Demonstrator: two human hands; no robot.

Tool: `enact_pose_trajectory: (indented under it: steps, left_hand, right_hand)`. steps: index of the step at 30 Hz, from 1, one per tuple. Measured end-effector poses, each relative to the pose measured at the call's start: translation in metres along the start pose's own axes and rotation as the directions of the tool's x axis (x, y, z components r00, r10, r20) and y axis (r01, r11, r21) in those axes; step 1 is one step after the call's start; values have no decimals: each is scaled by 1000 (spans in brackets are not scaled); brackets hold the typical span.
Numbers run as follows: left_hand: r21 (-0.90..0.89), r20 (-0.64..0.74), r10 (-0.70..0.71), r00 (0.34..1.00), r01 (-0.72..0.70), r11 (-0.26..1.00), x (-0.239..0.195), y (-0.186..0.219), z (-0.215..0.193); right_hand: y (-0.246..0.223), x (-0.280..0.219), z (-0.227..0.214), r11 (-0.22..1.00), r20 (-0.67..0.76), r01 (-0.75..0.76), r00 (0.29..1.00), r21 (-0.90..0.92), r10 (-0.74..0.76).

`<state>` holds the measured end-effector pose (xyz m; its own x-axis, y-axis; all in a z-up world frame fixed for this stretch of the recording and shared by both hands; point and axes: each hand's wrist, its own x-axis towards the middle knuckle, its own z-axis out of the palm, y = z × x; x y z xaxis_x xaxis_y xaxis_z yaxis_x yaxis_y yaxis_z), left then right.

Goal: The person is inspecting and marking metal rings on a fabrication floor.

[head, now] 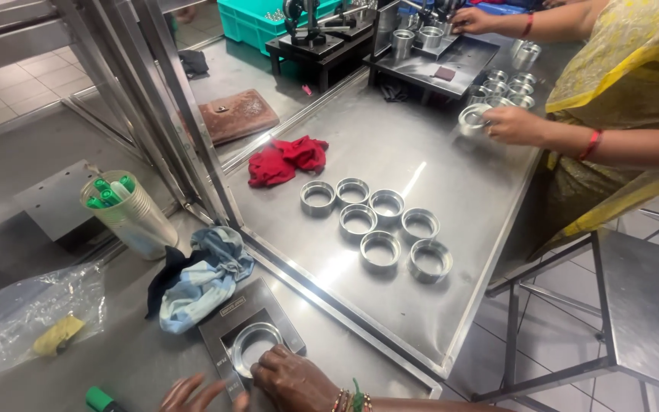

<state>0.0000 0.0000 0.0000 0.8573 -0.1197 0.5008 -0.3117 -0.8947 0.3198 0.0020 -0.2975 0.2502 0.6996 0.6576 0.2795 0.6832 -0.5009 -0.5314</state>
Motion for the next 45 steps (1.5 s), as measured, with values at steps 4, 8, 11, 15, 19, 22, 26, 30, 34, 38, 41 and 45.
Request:
enact_pose_trajectory:
  steps: [4,8,11,15,19,22,26,30,34,38,41,45]
  left_hand:
    - [-205,-101,4,995,-25,979,107,186,-114]
    - [-233,129,-213,969,238,943,121,256,-160]
    - [-24,182,-196,964,204,979,123,283,-178]
    - [56,303,-209,930,202,978,109,297,-176]
    - [-39,370,-163,915,190,981,64,294,-173]
    - [-52,429,-234,873,282,958,53,298,-215]
    - [-9,376,-347,859,378,926,15,275,-238]
    - [58,220,-408,886,406,912,-11,252,-275]
    - [59,115,-518,848,514,856,-26,236,-304]
    - [50,49,-630,775,628,777,-51,223,-320]
    - [137,-1,-723,691,716,684,-75,206,-319]
    - [133,-166,-717,676,736,663,-73,176,-306]
  right_hand:
    - [8,-15,-1,992,-76,117,991,53,-113]
    - [18,-60,-64,833,24,-57,998,551,53]
    - [67,-85,-108,968,-164,-150,979,-203,117]
    - [119,-101,-163,729,-483,-561,800,-391,356]
    - [145,-106,-167,498,-445,-736,675,-458,588]
    - [203,-146,-156,549,-485,-613,789,-569,378]
    - [115,-120,-172,716,-438,-648,740,-259,511]
    - [7,-94,-154,854,-30,-519,855,-45,518]
    - [-26,-79,-95,987,258,-151,953,-53,159]
    - [-43,-54,-66,983,247,17,969,-185,30]
    - [-72,-33,-57,981,183,-11,982,-194,47]
    - [-56,-8,-38,976,162,-128,974,-177,157]
